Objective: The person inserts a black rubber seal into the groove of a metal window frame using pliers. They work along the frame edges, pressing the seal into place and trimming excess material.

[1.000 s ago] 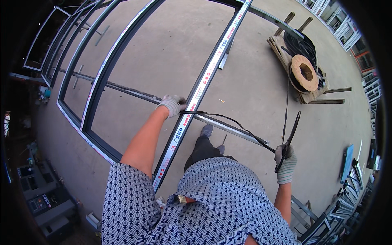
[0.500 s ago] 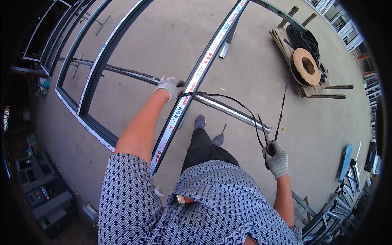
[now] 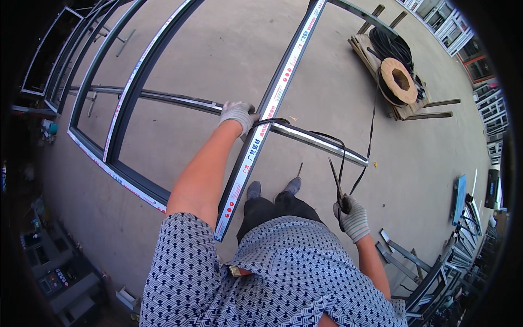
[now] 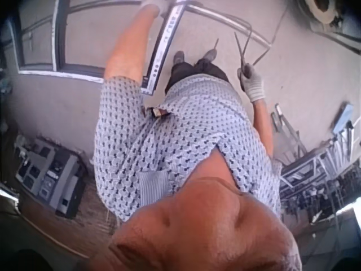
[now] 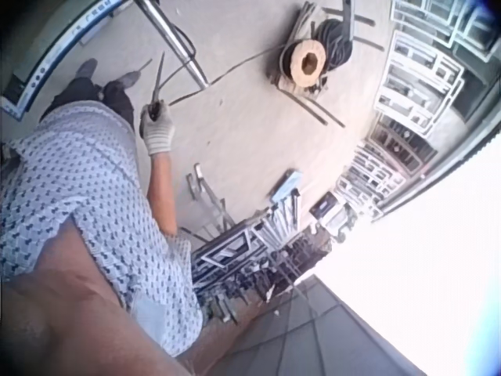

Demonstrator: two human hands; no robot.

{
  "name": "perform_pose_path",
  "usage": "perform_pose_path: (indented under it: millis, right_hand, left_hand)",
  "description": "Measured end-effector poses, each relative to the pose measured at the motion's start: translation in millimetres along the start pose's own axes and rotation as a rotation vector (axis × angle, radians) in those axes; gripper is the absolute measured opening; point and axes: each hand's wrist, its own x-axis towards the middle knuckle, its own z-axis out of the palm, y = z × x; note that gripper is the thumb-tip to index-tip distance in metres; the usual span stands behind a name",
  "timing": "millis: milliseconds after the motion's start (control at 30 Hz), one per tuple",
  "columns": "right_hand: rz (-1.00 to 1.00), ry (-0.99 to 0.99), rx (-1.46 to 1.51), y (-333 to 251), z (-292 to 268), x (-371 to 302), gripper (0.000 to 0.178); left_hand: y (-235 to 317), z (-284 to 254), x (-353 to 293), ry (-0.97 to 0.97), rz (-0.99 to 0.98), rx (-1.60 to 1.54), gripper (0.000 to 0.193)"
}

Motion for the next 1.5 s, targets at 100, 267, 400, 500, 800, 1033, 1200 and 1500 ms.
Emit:
perform_pose_path:
  millis: [100, 267, 400, 500, 800, 1033, 1200, 1500]
  right_hand:
    - [0.063, -0.045, 0.073, -7, 6, -12, 0.023]
    - [0.109, -0.107, 0.107, 1, 10, -29, 0.020]
    - [0.223, -0.109, 0.226, -8, 27, -53, 0.018]
    - [0.229, -0.099, 0.235, -13, 29, -62, 0.018]
    - [0.164, -0.035, 0.243, -5, 34, -81, 0.017]
    - [0.106, -0.045, 0.088, -9, 30, -63, 0.022]
    - [0.070, -0.069, 0.067, -15, 33, -61, 0.024]
    - [0.032, -0.071, -0.043, -10, 15, -47, 0.020]
  left_hand:
    - [12, -14, -4, 0.017, -0.017, -0.037, 0.044]
    - [29, -27, -5, -0.007, -0.059, -0.049, 0.049]
    - [26, -29, -2, 0.008, -0.062, -0.037, 0.050]
    - [26, -29, 1, 0.026, -0.075, -0.043, 0.051]
    - [19, -28, 7, 0.089, -0.101, -0.035, 0.054]
    - [15, -18, 10, 0.412, -0.207, -0.033, 0.065]
    - [23, -17, 15, 0.249, -0.329, -0.235, 0.061]
    - [-12, 21, 57, 0.078, -0.234, -0.994, 0.046]
